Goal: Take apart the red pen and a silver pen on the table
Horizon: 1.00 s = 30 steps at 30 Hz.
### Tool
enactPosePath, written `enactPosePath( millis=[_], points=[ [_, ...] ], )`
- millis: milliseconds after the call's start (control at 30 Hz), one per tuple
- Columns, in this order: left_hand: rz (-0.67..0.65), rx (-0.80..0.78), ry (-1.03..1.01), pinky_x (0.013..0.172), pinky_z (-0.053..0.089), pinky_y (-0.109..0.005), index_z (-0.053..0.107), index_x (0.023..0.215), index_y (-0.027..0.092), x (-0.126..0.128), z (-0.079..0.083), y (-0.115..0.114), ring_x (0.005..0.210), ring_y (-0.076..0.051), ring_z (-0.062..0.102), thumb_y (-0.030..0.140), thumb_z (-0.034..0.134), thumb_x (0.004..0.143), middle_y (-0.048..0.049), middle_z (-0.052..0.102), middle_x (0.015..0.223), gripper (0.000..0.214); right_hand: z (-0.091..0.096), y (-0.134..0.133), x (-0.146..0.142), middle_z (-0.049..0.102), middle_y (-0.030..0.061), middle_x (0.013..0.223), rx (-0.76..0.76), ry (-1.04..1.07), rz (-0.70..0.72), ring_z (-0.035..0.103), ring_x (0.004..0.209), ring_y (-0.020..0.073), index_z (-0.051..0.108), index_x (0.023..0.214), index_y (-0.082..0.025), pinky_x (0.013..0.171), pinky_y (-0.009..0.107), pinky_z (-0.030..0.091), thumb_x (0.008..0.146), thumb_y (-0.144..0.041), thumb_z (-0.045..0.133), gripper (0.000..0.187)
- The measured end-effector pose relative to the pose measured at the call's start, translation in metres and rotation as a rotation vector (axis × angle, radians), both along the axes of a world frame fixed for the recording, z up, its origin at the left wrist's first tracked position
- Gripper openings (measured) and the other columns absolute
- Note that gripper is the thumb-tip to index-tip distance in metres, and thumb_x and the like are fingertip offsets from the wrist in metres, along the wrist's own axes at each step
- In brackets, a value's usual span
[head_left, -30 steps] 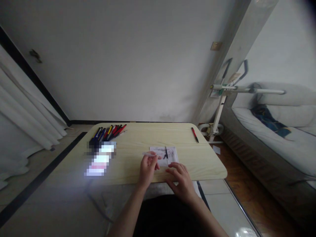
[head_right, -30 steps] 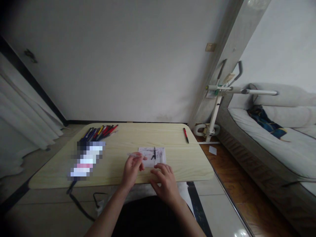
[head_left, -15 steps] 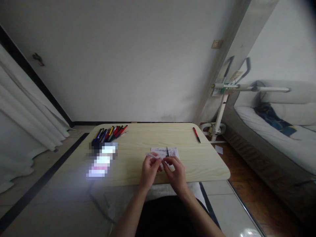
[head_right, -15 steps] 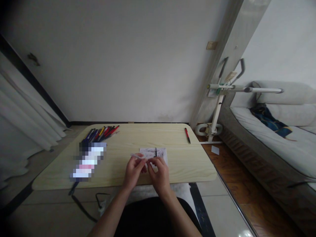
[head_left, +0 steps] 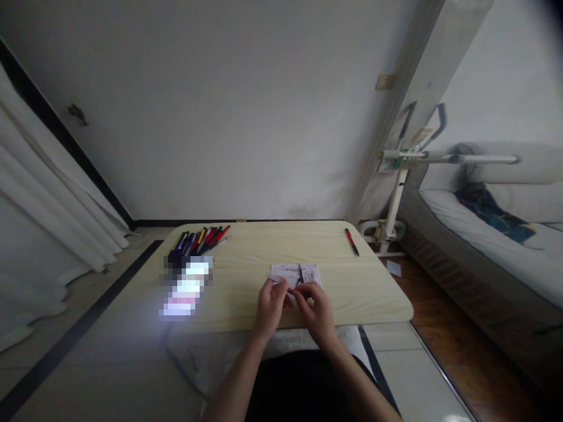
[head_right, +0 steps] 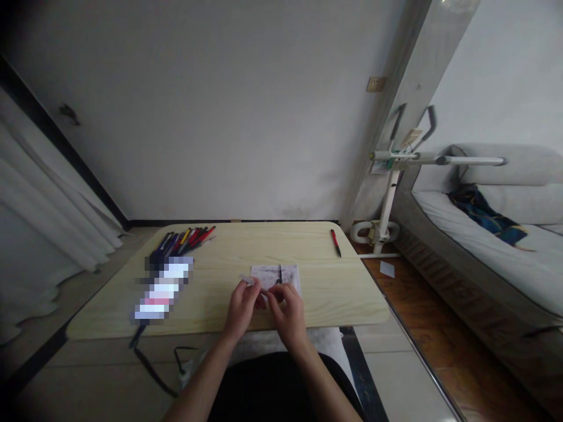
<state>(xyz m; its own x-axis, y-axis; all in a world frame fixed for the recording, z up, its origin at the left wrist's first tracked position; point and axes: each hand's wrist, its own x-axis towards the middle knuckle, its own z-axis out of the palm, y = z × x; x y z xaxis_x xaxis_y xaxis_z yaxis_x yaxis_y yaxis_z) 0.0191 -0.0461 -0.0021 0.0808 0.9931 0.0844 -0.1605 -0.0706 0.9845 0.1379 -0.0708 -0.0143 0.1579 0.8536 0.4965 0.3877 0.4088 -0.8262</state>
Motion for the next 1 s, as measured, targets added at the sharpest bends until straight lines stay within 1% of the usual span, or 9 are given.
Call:
enactPosePath(
  millis=[233,367,433,533,833,1000],
  points=[
    [-0.006,0.033,-0.001,0.047,0.040,-0.020,0.052,0.084,0.015,0.0000,0.0006,-0.0007,0.047,-0.008,0.052,0.040,0.052,0.078,-0.0016,0.063,0.068,0.026,-0.0063,0.0020,0.0031,0.061,0.0037,0.074,-0.086,0.100,0.046,0.057,0.067,0.0160,0.058,0.083,-0.017,0.062,0.027,0.045,0.081,-0.027,0.053,0.012],
    [0.039,0.040,0.013,0.047,0.040,-0.020,0.053,0.082,0.014,-0.0006,-0.0024,0.0013,0.048,-0.009,0.052,0.039,0.055,0.076,-0.0011,0.061,0.065,0.026,-0.0084,0.0030,0.0047,0.062,0.0040,0.074,-0.143,0.142,0.067,0.057,0.066,0.0159,0.057,0.084,-0.016,0.061,0.026,0.045,0.081,-0.030,0.053,0.015],
    [0.054,0.042,0.027,0.048,0.041,-0.020,0.055,0.081,0.013,-0.0009,-0.0043,0.0023,0.049,-0.009,0.051,0.039,0.056,0.075,0.0005,0.058,0.059,0.026,-0.0090,0.0035,0.0052,0.061,0.0038,0.073,-0.161,0.138,0.074,0.057,0.065,0.0156,0.058,0.084,-0.016,0.060,0.026,0.045,0.081,-0.032,0.053,0.016],
    [0.041,0.039,0.036,0.050,0.041,-0.020,0.056,0.080,0.013,-0.0013,-0.0052,0.0026,0.051,-0.010,0.052,0.038,0.058,0.074,0.0018,0.055,0.056,0.026,-0.0093,0.0040,0.0055,0.060,0.0032,0.071,-0.171,0.119,0.069,0.056,0.063,0.0153,0.058,0.083,-0.016,0.058,0.025,0.044,0.082,-0.033,0.051,0.018],
    [0.055,0.001,0.034,0.048,0.042,-0.019,0.058,0.076,0.013,-0.0006,0.0027,0.0003,0.049,-0.009,0.051,0.038,0.062,0.070,0.0023,0.056,0.055,0.026,-0.0073,0.0027,0.0056,0.059,0.0025,0.067,-0.176,0.052,0.047,0.055,0.061,0.0153,0.057,0.080,-0.017,0.057,0.024,0.042,0.083,-0.036,0.048,0.021],
    [0.023,-0.011,0.020,0.047,0.042,-0.019,0.058,0.077,0.012,-0.0006,0.0000,0.0004,0.051,-0.009,0.052,0.038,0.061,0.071,0.0005,0.057,0.060,0.026,-0.0066,0.0020,0.0050,0.058,0.0023,0.065,-0.174,0.024,0.042,0.054,0.061,0.0151,0.056,0.078,-0.017,0.057,0.024,0.042,0.084,-0.036,0.046,0.022]
  ],
)
